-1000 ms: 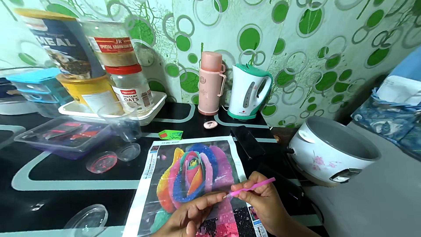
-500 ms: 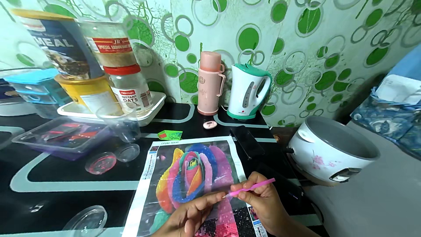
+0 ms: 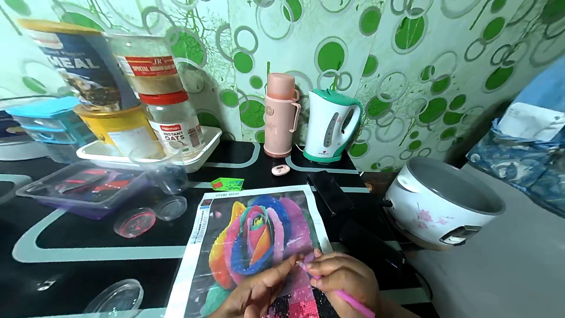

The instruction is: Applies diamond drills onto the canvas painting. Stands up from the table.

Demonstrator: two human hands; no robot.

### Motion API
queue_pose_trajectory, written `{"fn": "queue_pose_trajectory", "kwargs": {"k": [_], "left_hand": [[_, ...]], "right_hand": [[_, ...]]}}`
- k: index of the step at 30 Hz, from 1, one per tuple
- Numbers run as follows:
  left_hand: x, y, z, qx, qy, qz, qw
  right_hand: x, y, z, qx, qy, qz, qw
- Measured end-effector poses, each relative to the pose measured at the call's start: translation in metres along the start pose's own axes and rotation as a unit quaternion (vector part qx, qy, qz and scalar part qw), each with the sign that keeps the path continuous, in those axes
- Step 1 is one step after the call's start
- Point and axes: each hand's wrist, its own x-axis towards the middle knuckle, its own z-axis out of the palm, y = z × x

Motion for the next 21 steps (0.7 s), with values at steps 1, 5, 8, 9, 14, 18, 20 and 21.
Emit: {"fn": "queue_pose_trajectory", "kwargs": {"k": [1, 5, 8, 9, 14, 18, 20, 21], "left_hand": [[-0.001, 0.0, 0.0, 0.002, 0.0, 0.0, 1.0], [0.0, -0.001, 0.001, 0.02, -0.005, 0.001, 1.0], [0.002, 0.002, 0.005, 0.019, -0.018, 0.001, 1.0], [0.002, 0.002, 0.005, 0.015, -0.018, -0.001, 1.0], [0.0, 0.002, 0.003, -0.036, -0.01, -0.015, 0.999], [0.0, 0.004, 0.003, -0.046, -0.005, -0.015, 0.999], [0.0, 0.003, 0.003, -0.051, -0.012, -0.011, 0.999], [0.0, 0.002, 0.003, -0.051, -0.013, -0.01, 0.999]], "right_hand": [[0.0, -0.001, -0.002, -0.027, -0.025, -0.028, 0.999], [0.003, -0.011, -0.005, -0.124, -0.107, -0.094, 0.982], [0.006, -0.021, -0.004, -0.175, -0.139, -0.108, 0.969], [0.007, -0.023, -0.003, -0.184, -0.145, -0.112, 0.966], [0.007, -0.026, -0.002, -0.194, -0.163, -0.119, 0.96], [0.006, -0.025, 0.0, -0.217, -0.169, -0.122, 0.954], [0.005, -0.025, 0.001, -0.229, -0.171, -0.12, 0.951], [0.005, -0.025, 0.001, -0.233, -0.171, -0.118, 0.95]]}}
